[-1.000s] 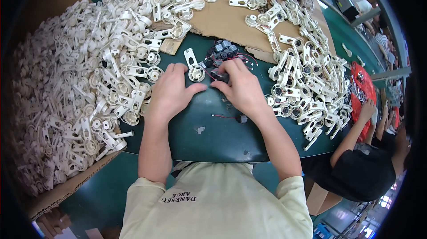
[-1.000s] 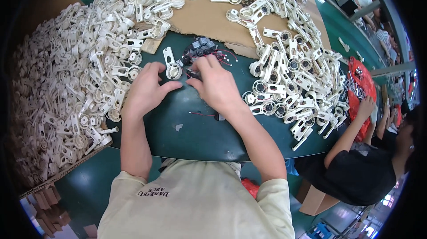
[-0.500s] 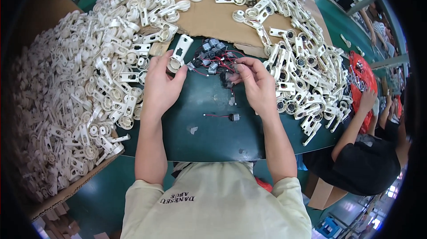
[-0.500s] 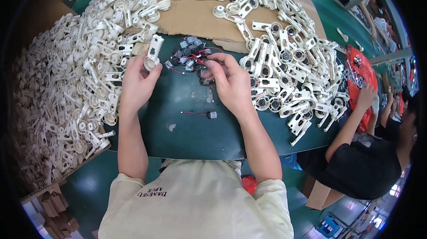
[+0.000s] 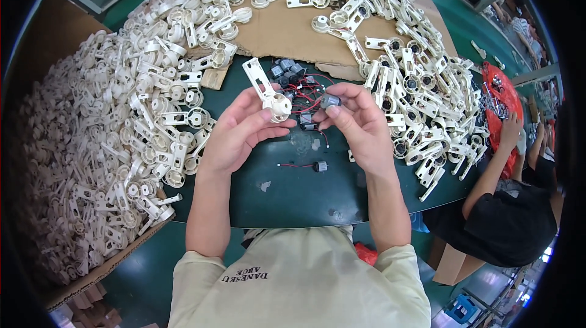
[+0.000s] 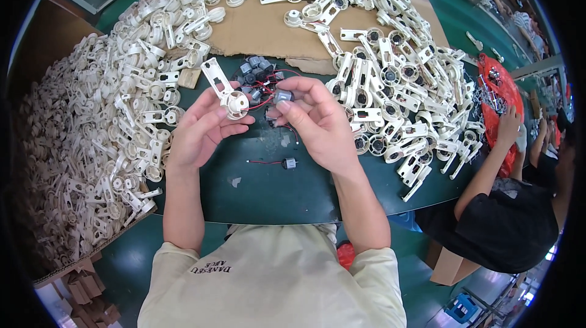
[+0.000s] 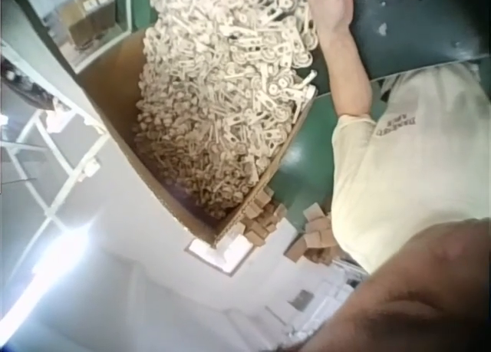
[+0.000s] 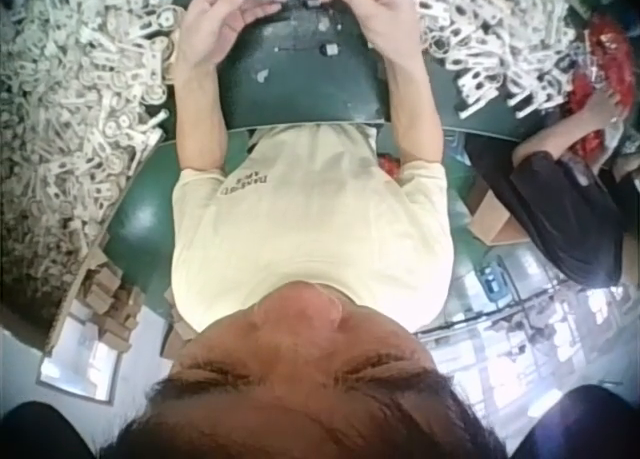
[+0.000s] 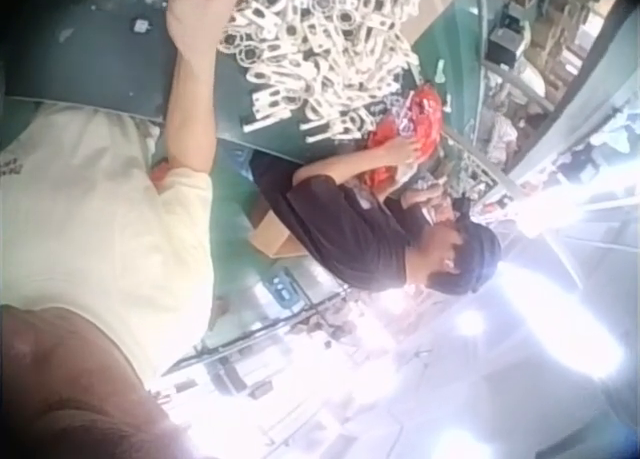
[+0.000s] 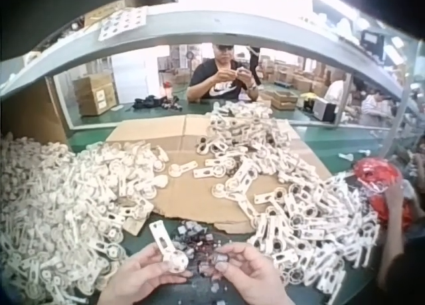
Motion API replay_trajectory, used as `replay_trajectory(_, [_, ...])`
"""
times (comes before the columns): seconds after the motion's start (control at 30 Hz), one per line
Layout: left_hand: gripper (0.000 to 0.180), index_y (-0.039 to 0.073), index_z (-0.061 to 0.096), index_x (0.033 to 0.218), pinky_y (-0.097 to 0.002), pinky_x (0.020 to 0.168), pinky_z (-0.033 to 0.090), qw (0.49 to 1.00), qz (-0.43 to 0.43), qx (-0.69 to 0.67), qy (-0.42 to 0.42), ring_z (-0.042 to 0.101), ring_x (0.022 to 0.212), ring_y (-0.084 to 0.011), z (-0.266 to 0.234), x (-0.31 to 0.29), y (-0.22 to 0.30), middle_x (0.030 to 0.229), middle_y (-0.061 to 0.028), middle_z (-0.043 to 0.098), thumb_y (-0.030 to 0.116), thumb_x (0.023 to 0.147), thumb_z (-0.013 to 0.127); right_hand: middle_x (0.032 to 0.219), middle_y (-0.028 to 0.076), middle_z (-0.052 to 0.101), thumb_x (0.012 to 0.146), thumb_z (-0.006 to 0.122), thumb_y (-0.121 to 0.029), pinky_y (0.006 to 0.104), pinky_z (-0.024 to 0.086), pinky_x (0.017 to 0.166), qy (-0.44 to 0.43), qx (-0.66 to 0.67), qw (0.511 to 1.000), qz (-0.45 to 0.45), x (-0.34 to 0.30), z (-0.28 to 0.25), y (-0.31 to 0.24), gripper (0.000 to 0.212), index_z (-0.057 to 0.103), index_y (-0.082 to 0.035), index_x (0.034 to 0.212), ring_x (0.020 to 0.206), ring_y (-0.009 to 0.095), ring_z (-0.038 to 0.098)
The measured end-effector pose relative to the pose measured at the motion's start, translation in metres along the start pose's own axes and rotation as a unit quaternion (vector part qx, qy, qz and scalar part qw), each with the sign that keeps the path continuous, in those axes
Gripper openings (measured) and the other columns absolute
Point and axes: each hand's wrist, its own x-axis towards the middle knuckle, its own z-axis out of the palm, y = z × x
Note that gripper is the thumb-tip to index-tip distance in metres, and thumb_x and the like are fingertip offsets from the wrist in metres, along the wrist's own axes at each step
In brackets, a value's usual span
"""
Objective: The person assembles small motors and circular components into white plastic housings by hand on a production line.
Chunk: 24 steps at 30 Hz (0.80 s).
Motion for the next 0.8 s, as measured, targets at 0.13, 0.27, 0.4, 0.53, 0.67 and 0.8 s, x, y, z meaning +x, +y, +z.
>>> replay_trajectory(0.13, [0.045, -0.001, 0.041, 0.14, -0.0367, 0.088, 0.057, 0.999, -0.003, -0.02, -0.045, 0.067, 0.104, -0.0298, -0.003, 0.001, -0.007, 0.125, -0.0147, 0.059, 0.008, 0.098, 0.055, 0.106, 0.007, 0.063, 0.098, 0.058, -0.005, 0.0263, 0.052, 0.078, -0.005, -0.088, 0.996, 0.029, -0.001, -0.001, -0.001, 0.037, 0.048, 0.001, 0.133, 0.088, 0.011, 0.062])
replay_trajectory(0.27, [0.046, -0.001, 0.042, 0.141, -0.0371, 0.089, 0.057, 0.993, -0.019, -0.076, -0.084, 0.067, 0.104, -0.0291, -0.007, 0.003, -0.006, 0.123, -0.0157, 0.061, 0.009, 0.098, 0.056, 0.098, 0.006, 0.063, 0.095, 0.059, 0.001, 0.024, 0.053, 0.072, 0.036, -0.072, 0.997, 0.009, -0.007, 0.014, 0.002, 0.025, 0.055, 0.003, 0.119, 0.082, 0.01, 0.062])
replay_trajectory(0.4, [0.042, 0.0, 0.046, 0.135, -0.0336, 0.081, 0.059, 0.996, -0.013, -0.075, -0.039, 0.069, 0.096, -0.0255, -0.002, 0.002, -0.006, 0.12, -0.0161, 0.062, 0.007, 0.096, 0.059, 0.09, 0.003, 0.064, 0.089, 0.068, -0.001, 0.0211, 0.051, 0.062, 0.06, -0.207, 0.976, -0.011, -0.008, 0.016, 0.001, 0.013, 0.059, 0.002, 0.099, 0.076, 0.003, 0.059])
replay_trajectory(0.53, [0.03, 0.003, 0.051, 0.116, -0.0257, 0.062, 0.055, 0.998, 0.011, 0.054, 0.035, 0.066, 0.074, -0.015, 0.003, 0.005, -0.013, 0.106, -0.0103, 0.065, 0.004, 0.091, 0.068, 0.088, 0.002, 0.066, 0.088, 0.069, -0.003, 0.0207, 0.05, 0.059, 0.068, -0.172, 0.983, 0.01, -0.012, 0.016, 0.005, 0.013, 0.064, 0.001, 0.099, 0.073, 0.003, 0.06])
replay_trajectory(0.67, [0.03, 0.003, 0.051, 0.116, -0.0222, 0.058, 0.053, 0.995, 0.017, 0.094, 0.041, 0.064, 0.069, -0.0107, 0.007, 0.006, -0.019, 0.093, -0.0041, 0.063, 0.009, 0.093, 0.067, 0.088, 0.002, 0.065, 0.087, 0.069, -0.002, 0.021, 0.047, 0.058, 0.049, -0.26, 0.964, -0.032, -0.012, 0.02, 0.005, 0.011, 0.064, 0.0, 0.096, 0.07, 0.006, 0.059])
replay_trajectory(0.8, [0.035, 0.001, 0.05, 0.126, -0.0223, 0.058, 0.052, 0.992, -0.015, 0.116, 0.045, 0.064, 0.07, -0.0114, 0.014, 0.002, -0.015, 0.104, -0.0078, 0.064, 0.01, 0.095, 0.065, 0.085, 0.006, 0.066, 0.085, 0.071, -0.006, 0.0261, 0.05, 0.054, 0.048, -0.34, 0.937, -0.055, -0.011, 0.024, 0.001, 0.01, 0.064, -0.002, 0.092, 0.065, 0.014, 0.064])
